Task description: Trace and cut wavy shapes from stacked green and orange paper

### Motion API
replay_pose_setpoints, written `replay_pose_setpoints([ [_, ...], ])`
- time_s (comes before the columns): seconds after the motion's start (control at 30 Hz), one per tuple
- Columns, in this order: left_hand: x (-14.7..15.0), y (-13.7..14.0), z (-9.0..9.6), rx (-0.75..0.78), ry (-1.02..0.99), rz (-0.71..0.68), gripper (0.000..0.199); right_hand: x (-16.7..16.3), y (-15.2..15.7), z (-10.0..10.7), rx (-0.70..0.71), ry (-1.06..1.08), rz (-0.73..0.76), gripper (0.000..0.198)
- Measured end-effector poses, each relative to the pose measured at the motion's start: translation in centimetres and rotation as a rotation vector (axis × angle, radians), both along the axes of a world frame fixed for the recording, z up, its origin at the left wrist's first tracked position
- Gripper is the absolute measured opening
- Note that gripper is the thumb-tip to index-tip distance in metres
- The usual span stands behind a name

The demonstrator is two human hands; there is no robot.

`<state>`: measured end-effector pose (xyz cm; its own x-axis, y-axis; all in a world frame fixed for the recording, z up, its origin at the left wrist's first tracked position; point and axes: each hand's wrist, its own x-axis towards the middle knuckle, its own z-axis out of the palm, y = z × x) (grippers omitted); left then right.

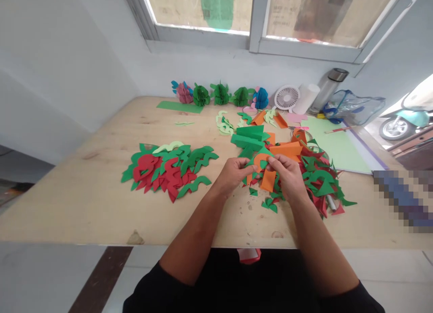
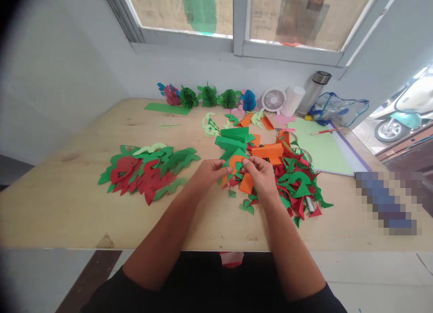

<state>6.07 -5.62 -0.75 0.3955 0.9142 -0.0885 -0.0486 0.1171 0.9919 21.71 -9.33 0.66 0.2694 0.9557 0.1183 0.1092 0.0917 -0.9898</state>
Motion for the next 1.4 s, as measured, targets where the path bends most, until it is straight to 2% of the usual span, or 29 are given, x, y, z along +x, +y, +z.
replay_pose_setpoints([
  [0.17, -0.1, -0.2, 0.2, 0.005, 0.028, -0.036, 0.033, 0.1, 0.0, 0.0, 0.004, -0.006, -0.014, 0.027],
  [0.5, -0.1, 0.0, 0.2, 0.04, 0.079, 0.041, 0.036, 0.3, 0.2, -0.2, 0.097, 0.169, -0.254, 0.023],
  [0.7, 0.0, -0.2, 1.2, 0.032, 0.08, 0.037, 0.031, 0.2, 0.6, -0.6, 0.154, 0.07, -0.312, 0.021],
  [0.8, 0.1, -0.2, 1.6, 0.024, 0.079, 0.038, 0.026, 0.2, 0.1, 0.7, 0.153, 0.057, -0.298, 0.018],
  [0.9, 0.1, -0.2, 1.8, 0.011, 0.074, 0.03, 0.026, 0.9, -1.4, 3.3, 0.217, -0.008, -0.253, 0.018],
  [0.97, 0.1, -0.3, 1.8, 0.002, 0.069, 0.021, 0.029, 2.2, -2.6, 4.8, 0.256, -0.096, -0.275, 0.019],
  [1.03, 0.0, -0.3, 1.8, -0.003, 0.063, 0.015, 0.031, 4.3, -3.9, 5.4, 0.214, -0.226, -0.297, 0.02],
  [1.1, -0.1, -0.3, 1.6, -0.004, 0.055, 0.012, 0.031, 7.2, -5.3, 4.9, 0.102, -0.387, -0.33, 0.023],
  [1.27, 0.1, -0.2, 1.1, -0.013, 0.051, -0.037, 0.027, 13.5, -9.7, 1.2, -0.277, -0.991, -0.319, 0.026],
  [1.4, 0.6, -0.6, 0.6, -0.013, 0.081, -0.147, 0.03, 14.5, -11.7, -1.1, -0.552, -1.217, -0.239, 0.02],
])
